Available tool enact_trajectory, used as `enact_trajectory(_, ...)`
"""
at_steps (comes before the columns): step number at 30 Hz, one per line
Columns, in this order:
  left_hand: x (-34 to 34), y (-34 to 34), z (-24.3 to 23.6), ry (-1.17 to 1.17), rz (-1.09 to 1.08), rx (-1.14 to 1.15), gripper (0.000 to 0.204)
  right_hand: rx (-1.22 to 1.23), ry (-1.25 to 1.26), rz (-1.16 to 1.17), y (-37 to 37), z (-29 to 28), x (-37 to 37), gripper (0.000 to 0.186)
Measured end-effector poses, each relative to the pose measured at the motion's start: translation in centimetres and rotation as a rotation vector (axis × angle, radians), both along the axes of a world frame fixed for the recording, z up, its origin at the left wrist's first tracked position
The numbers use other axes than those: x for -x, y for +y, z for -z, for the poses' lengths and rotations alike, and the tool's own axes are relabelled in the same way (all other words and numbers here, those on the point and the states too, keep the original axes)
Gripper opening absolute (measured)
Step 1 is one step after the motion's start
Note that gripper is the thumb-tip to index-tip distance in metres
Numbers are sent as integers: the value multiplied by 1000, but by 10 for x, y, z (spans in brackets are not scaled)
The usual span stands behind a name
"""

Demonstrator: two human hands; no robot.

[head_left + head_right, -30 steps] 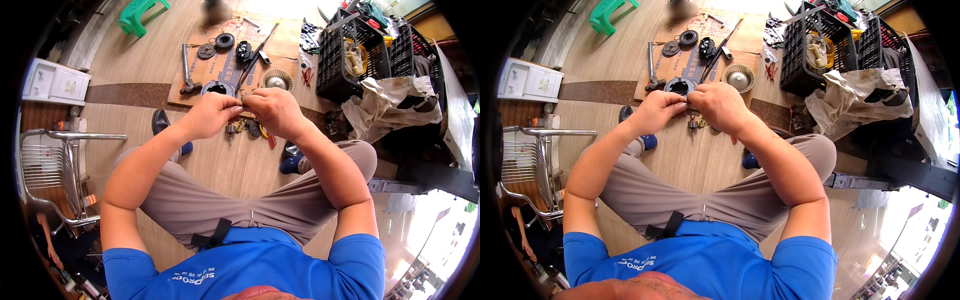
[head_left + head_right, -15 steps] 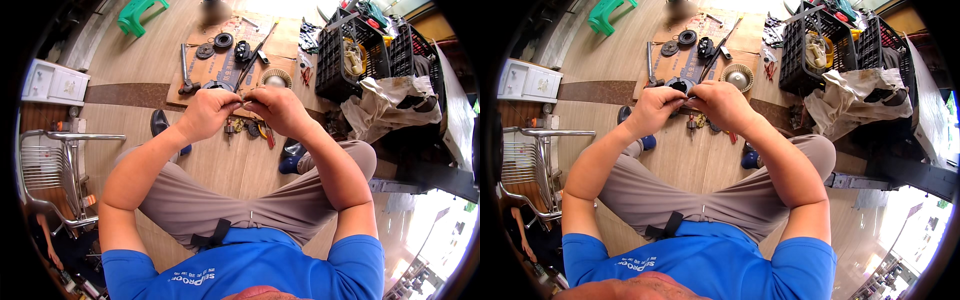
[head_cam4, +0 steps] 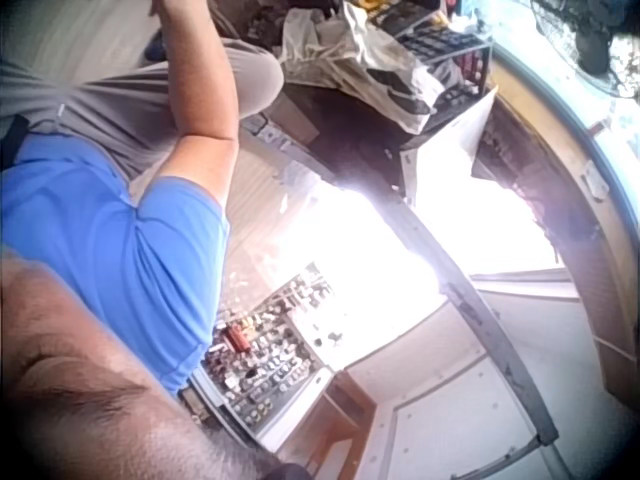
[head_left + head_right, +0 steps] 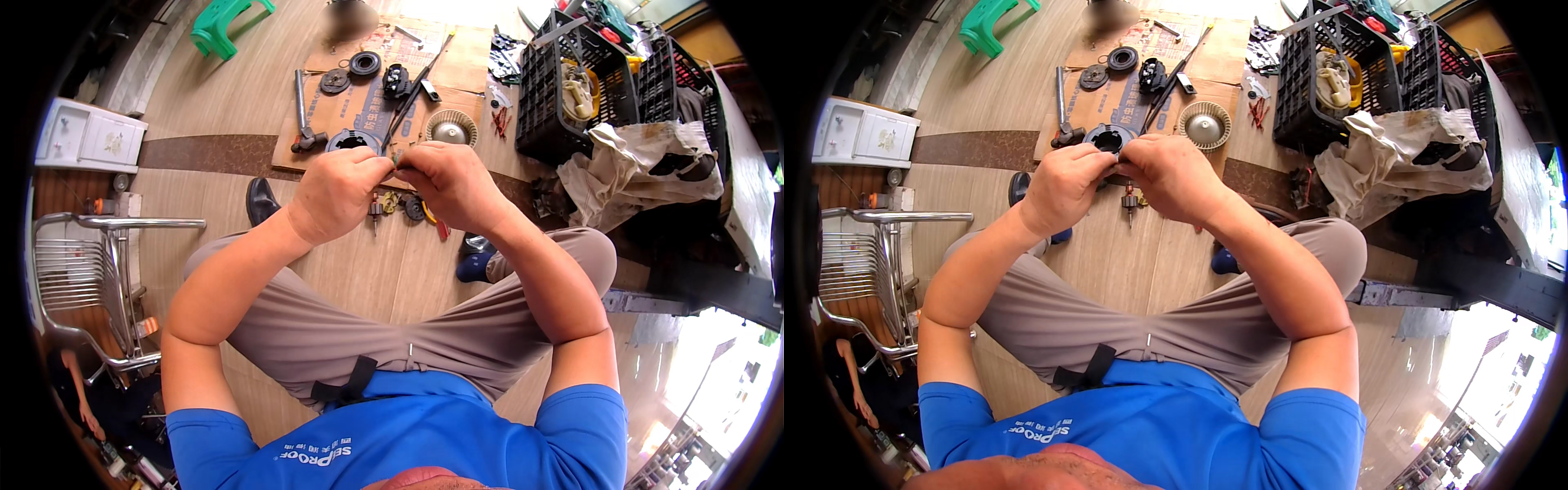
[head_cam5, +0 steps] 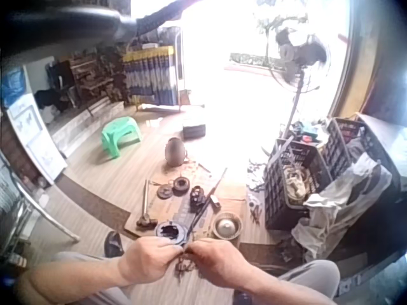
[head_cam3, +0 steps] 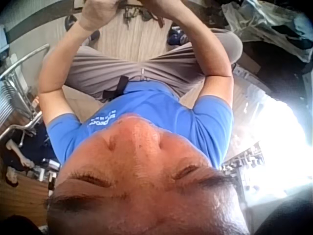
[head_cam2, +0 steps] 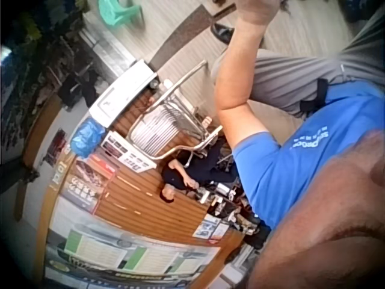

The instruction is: The person joins wires and adjusts small mechanical components of an engine assembly while sitting on the floor.

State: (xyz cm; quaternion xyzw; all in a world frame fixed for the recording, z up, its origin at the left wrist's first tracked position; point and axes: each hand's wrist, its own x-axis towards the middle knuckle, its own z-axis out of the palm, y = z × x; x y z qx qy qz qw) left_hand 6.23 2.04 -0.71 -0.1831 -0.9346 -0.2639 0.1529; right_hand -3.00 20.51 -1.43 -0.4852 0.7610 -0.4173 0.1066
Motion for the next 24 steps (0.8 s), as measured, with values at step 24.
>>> enact_trajectory(24, -4, -2, 5, 28, 11, 133, 9, -3, 94, 33, -4, 8, -11, 11)
